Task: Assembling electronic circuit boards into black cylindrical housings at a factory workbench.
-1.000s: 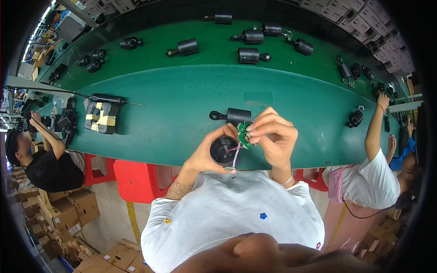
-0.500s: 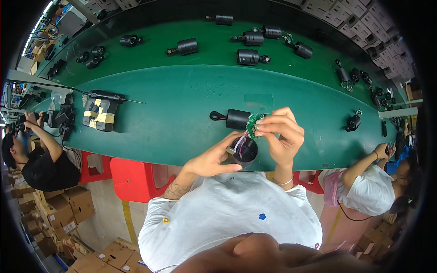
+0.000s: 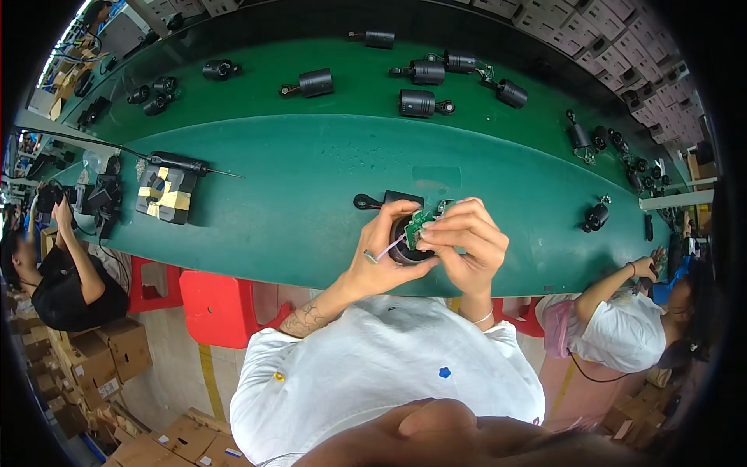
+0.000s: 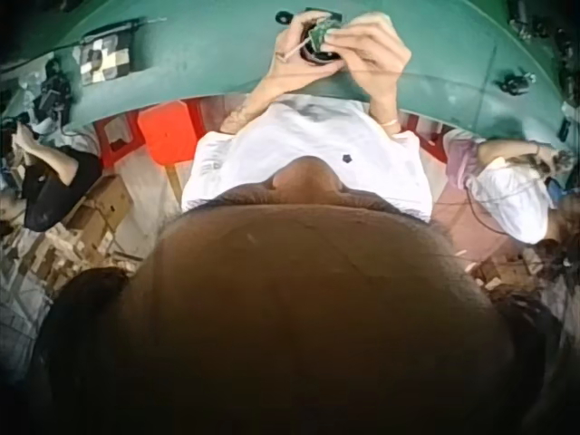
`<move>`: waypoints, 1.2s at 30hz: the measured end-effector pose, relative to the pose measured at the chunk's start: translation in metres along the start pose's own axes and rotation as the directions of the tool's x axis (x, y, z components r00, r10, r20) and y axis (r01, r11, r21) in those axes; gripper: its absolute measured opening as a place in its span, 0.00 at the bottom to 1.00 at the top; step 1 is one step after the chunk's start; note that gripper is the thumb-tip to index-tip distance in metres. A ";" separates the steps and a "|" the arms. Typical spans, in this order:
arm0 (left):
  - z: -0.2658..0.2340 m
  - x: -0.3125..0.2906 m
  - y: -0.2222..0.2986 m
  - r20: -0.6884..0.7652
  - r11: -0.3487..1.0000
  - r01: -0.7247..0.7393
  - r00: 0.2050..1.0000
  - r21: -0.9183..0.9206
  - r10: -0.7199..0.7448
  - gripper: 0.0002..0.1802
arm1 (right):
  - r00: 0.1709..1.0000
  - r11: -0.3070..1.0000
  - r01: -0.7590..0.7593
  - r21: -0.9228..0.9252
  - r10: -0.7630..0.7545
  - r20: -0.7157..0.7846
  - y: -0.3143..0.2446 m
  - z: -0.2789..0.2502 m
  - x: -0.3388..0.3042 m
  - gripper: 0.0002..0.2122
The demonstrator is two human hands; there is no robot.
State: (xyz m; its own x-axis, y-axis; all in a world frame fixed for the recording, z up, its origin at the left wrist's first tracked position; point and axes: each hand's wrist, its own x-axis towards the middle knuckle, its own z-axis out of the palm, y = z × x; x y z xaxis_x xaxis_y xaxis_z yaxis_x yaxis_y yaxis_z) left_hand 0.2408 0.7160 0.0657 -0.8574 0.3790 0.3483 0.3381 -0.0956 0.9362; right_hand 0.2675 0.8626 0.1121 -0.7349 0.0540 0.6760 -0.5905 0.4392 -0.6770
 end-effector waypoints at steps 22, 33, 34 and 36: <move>0.004 0.014 -0.004 -0.331 0.800 -0.341 0.777 0.493 0.536 0.22 | 0.990 0.990 -0.135 -0.045 0.137 0.029 -0.027 0.023 -0.003 0.10; -0.003 0.013 -0.004 -0.295 0.763 -0.298 0.794 0.574 0.532 0.26 | 0.998 0.970 -0.042 -0.240 0.052 0.036 -0.029 0.028 0.001 0.07; -0.004 0.013 -0.004 -0.299 0.770 -0.292 0.798 0.568 0.524 0.25 | 0.999 0.959 -0.022 -0.281 0.035 0.041 -0.029 0.028 0.002 0.07; -0.006 0.012 -0.004 -0.307 0.783 -0.281 0.805 0.556 0.507 0.24 | 0.999 0.933 0.019 -0.360 0.001 0.054 -0.028 0.029 0.003 0.07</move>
State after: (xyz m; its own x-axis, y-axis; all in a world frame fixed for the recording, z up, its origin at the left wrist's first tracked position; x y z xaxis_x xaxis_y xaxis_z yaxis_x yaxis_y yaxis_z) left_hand 0.2271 0.7156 0.0662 -0.6380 -0.0264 0.7696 0.7211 0.3300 0.6092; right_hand 0.2724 0.8241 0.1249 -0.7521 0.0061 0.6590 -0.4445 0.7336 -0.5141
